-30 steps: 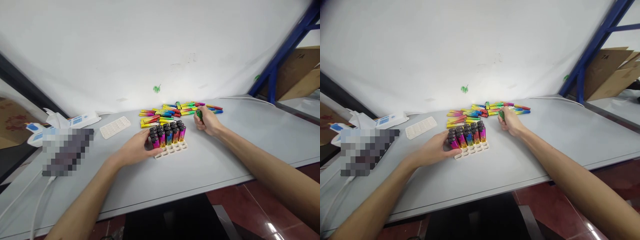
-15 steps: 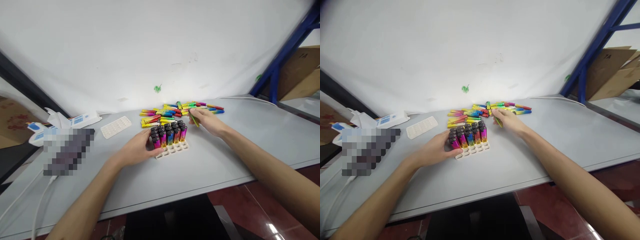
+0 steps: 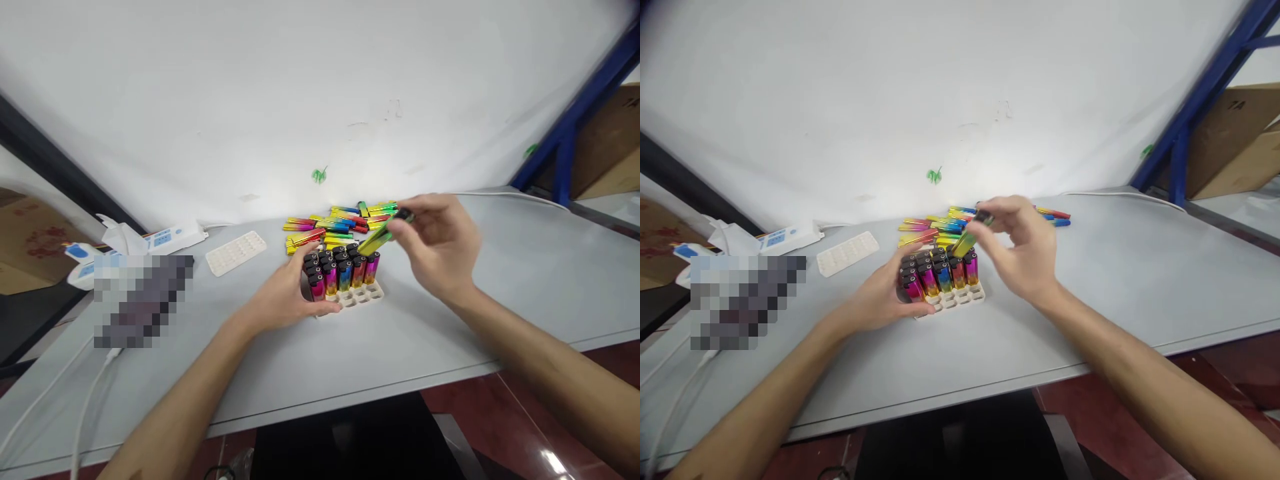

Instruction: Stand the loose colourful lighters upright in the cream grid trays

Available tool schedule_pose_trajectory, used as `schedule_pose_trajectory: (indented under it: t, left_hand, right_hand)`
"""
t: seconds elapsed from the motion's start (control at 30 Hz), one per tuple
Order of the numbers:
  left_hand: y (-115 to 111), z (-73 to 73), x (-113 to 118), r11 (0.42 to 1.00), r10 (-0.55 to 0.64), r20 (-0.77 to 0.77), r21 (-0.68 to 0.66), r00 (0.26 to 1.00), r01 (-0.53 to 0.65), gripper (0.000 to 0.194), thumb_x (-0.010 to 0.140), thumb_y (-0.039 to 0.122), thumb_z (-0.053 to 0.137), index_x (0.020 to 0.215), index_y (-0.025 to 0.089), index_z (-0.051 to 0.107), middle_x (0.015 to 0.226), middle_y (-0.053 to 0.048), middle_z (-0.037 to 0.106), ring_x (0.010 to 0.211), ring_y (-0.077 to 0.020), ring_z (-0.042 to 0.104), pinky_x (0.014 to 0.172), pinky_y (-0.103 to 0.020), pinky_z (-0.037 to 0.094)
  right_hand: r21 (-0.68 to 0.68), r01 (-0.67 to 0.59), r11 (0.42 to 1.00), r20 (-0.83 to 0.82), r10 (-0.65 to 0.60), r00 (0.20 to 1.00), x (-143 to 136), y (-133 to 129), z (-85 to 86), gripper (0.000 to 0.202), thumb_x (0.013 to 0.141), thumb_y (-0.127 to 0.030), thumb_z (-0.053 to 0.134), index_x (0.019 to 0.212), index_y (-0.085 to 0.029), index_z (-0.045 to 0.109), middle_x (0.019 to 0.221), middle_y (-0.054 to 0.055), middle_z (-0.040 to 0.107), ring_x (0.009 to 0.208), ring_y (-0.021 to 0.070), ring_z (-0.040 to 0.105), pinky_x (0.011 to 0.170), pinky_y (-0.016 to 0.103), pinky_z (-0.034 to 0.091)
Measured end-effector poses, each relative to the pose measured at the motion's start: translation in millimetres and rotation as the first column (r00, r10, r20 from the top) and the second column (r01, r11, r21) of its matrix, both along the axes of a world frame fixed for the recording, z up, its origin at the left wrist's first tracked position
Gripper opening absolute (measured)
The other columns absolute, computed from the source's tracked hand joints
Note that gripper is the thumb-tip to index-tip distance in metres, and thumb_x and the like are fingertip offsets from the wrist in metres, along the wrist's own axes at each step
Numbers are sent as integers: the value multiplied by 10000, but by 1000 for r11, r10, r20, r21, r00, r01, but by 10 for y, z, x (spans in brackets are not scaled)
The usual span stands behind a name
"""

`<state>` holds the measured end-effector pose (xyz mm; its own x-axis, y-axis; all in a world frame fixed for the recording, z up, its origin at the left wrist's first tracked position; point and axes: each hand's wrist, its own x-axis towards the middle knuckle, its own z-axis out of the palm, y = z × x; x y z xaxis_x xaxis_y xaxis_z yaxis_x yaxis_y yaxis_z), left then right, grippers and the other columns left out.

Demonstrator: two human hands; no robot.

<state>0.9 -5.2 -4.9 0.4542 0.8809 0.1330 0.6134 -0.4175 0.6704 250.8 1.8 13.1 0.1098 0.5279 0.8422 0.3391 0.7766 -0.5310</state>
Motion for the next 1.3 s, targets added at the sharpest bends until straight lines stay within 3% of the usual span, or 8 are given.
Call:
schedule_pose_trajectory:
  t: [0.17,0.23,0.3,0.47,0.63,1.0,1.2,1.3]
  left_hand:
    - [9,-11,-1,993,-64,76,105,995,56,1084,668,489,868,1523,286,232,1533,-136,441,1382,-328,476,1132,-480,425]
    - [10,-11,2,991,-63,65,125,996,54,1105,655,478,876,1525,272,226,1501,-141,474,1363,-333,494,1119,-482,437]
    - [7,-12,5,987,-49,23,156,999,45,1090,650,484,874,1516,255,252,1479,-146,493,1349,-347,502,1104,-493,447]
    - [-2,-27,18,962,-61,-38,265,997,69,915,720,537,815,1464,279,350,1473,-115,493,1354,-329,493,1114,-487,441]
    - [-11,-32,44,962,-37,-47,268,998,48,863,756,530,789,1460,279,357,1457,-109,513,1337,-325,511,1108,-486,448]
    - [-28,-16,61,983,7,-29,186,1000,-2,991,725,563,789,1514,245,282,1496,-137,491,1339,-346,513,1075,-483,472]
    - [-30,-6,64,989,5,18,146,1000,-7,1004,758,529,771,1543,227,224,1439,-129,552,1269,-312,578,1021,-423,507]
    - [-34,2,66,992,70,2,101,998,-70,986,758,528,772,1544,253,245,1399,-103,588,1173,-292,632,950,-396,534]
  right_hand:
    - [185,-165,969,436,70,897,-239,-168,-133,172,875,-358,748,1005,-275,672,865,28,738,739,190,671,666,362,552]
    - [258,-207,944,521,44,852,-306,-149,-201,138,893,-347,730,976,-253,673,822,17,743,732,179,652,662,350,517]
    - [295,-169,940,563,-29,826,-347,-113,-256,146,908,-383,707,926,-242,676,781,10,738,737,178,620,666,350,470]
    - [319,-95,943,616,-130,777,-331,-62,-289,193,903,-427,704,842,-249,666,787,-8,738,753,180,573,677,356,391]
    - [293,-102,951,601,-100,793,-290,-61,-279,175,903,-420,706,853,-255,670,822,-2,757,810,199,588,714,369,423]
    - [224,-118,967,586,-37,810,-325,-49,-333,165,913,-404,692,849,-252,680,804,11,737,838,211,576,753,380,462]
    - [285,-111,952,605,-89,791,-296,-107,-230,198,932,-411,649,903,-230,724,966,78,675,876,222,551,774,392,461]
    - [286,-42,957,573,-136,808,-154,36,-194,183,955,-374,594,924,-246,720,941,65,627,867,222,543,797,408,450]
